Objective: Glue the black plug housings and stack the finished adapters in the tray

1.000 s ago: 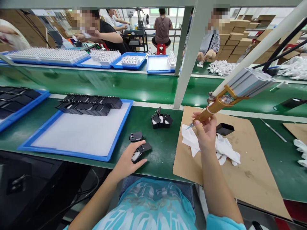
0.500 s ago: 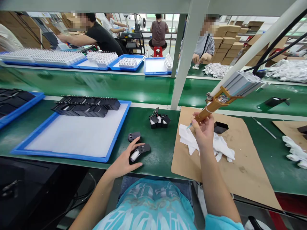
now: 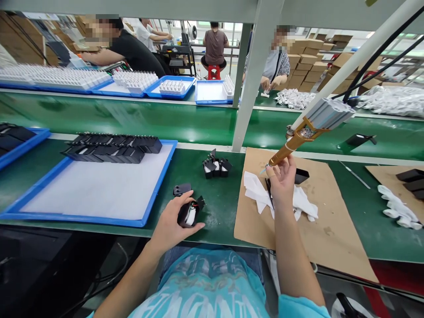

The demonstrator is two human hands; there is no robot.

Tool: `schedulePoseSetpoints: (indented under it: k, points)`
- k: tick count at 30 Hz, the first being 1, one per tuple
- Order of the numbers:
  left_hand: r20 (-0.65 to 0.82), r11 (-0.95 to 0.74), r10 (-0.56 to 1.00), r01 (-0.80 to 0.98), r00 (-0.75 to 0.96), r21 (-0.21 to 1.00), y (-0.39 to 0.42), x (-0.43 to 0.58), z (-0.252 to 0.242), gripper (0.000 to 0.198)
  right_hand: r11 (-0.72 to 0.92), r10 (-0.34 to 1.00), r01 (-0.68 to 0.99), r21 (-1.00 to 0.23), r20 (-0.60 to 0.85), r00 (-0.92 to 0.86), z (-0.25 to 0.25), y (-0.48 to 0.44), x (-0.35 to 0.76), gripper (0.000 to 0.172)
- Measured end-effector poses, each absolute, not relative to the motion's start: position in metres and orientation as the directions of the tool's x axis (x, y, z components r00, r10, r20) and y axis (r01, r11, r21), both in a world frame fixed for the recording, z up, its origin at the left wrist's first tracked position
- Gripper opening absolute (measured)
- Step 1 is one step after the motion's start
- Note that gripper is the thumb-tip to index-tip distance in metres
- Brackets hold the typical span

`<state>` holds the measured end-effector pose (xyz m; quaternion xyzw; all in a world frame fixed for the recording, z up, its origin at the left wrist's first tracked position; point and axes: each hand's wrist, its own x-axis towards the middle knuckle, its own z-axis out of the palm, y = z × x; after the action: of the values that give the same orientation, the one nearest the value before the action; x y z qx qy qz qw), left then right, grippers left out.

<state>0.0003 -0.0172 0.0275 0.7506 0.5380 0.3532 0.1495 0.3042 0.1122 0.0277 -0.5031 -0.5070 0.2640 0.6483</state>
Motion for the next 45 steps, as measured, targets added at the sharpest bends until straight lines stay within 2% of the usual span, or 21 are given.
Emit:
schedulePoseSetpoints:
  k: [3,5,7,8,10,11,13,19,24,27,29,34,38,41,43,45]
  points:
    - [0.344,-0.362,0.923,0.69,0.171,0.627,-0.017,0.0,0.025,0.081,0.352,0.787,0.305,-0.885,0.456,0.416,0.026,0.099,0.295,0.071]
    - [0.331,-0.361,0.927,0.673,0.179,0.646,-0.017,0.0,0.023,0.081,0.417,0.76,0.356,-0.836,0.536,0.368,0.026,0.082,0.281,0.062]
    - [0.305,-0.351,0.934,0.649,0.188,0.675,-0.017,0.001,0.023,0.082,0.504,0.816,0.355,-0.788,0.569,0.104,0.029,0.064,0.265,0.052]
    - [0.29,-0.345,0.937,0.636,0.193,0.69,-0.017,0.001,0.023,0.082,0.53,0.843,0.354,-0.771,0.525,-0.12,0.031,0.055,0.256,0.051]
    - [0.266,-0.339,0.941,0.616,0.21,0.711,-0.016,0.002,0.022,0.083,0.579,0.776,0.327,-0.746,0.382,-0.502,0.035,0.041,0.24,0.056]
    - [0.263,-0.342,0.94,0.611,0.218,0.714,-0.016,0.002,0.022,0.083,0.59,0.728,0.31,-0.746,0.325,-0.604,0.035,0.036,0.234,0.058]
    - [0.273,-0.359,0.933,0.614,0.233,0.703,-0.016,0.003,0.021,0.082,0.577,0.689,0.293,-0.762,0.261,-0.677,0.035,0.031,0.225,0.058]
    - [0.281,-0.379,0.925,0.664,0.255,0.644,-0.014,0.002,0.015,0.082,0.398,0.776,0.374,-0.838,0.089,-0.625,0.03,0.03,0.219,0.053]
    - [0.196,-0.358,0.93,0.647,0.311,0.674,-0.015,0.0,0.011,0.098,0.417,0.677,0.317,-0.852,0.059,-0.733,0.032,0.032,0.223,0.034]
    - [0.146,-0.327,0.934,0.617,0.325,0.716,-0.014,-0.001,0.007,0.109,0.387,0.689,0.334,-0.859,0.029,-0.725,0.029,0.033,0.224,0.03]
    - [0.114,-0.291,0.942,0.597,0.317,0.747,-0.014,-0.002,0.005,0.111,0.394,0.737,0.359,-0.846,0.058,-0.674,0.026,0.032,0.224,0.027]
    - [0.068,-0.233,0.953,0.572,0.295,0.787,-0.015,0.0,-0.002,0.11,0.54,0.77,0.349,-0.765,0.283,-0.572,0.023,0.033,0.22,0.017]
    - [0.216,-0.325,0.945,0.65,0.244,0.687,-0.017,0.007,-0.01,0.108,0.502,0.798,0.299,-0.812,0.301,-0.522,0.022,0.03,0.208,0.014]
    - [0.428,-0.432,0.88,0.724,0.208,0.538,-0.018,0.017,-0.017,0.1,0.466,0.872,0.336,-0.818,0.359,-0.333,0.021,0.025,0.192,0.02]
    - [0.54,-0.482,0.82,0.739,0.19,0.471,-0.019,0.024,-0.022,0.095,0.49,0.872,0.427,-0.76,0.436,-0.223,0.021,0.023,0.18,0.024]
    - [0.591,-0.487,0.794,0.73,0.142,0.479,-0.019,0.029,-0.025,0.09,0.536,0.832,0.536,-0.651,0.513,-0.209,0.023,0.021,0.171,0.025]
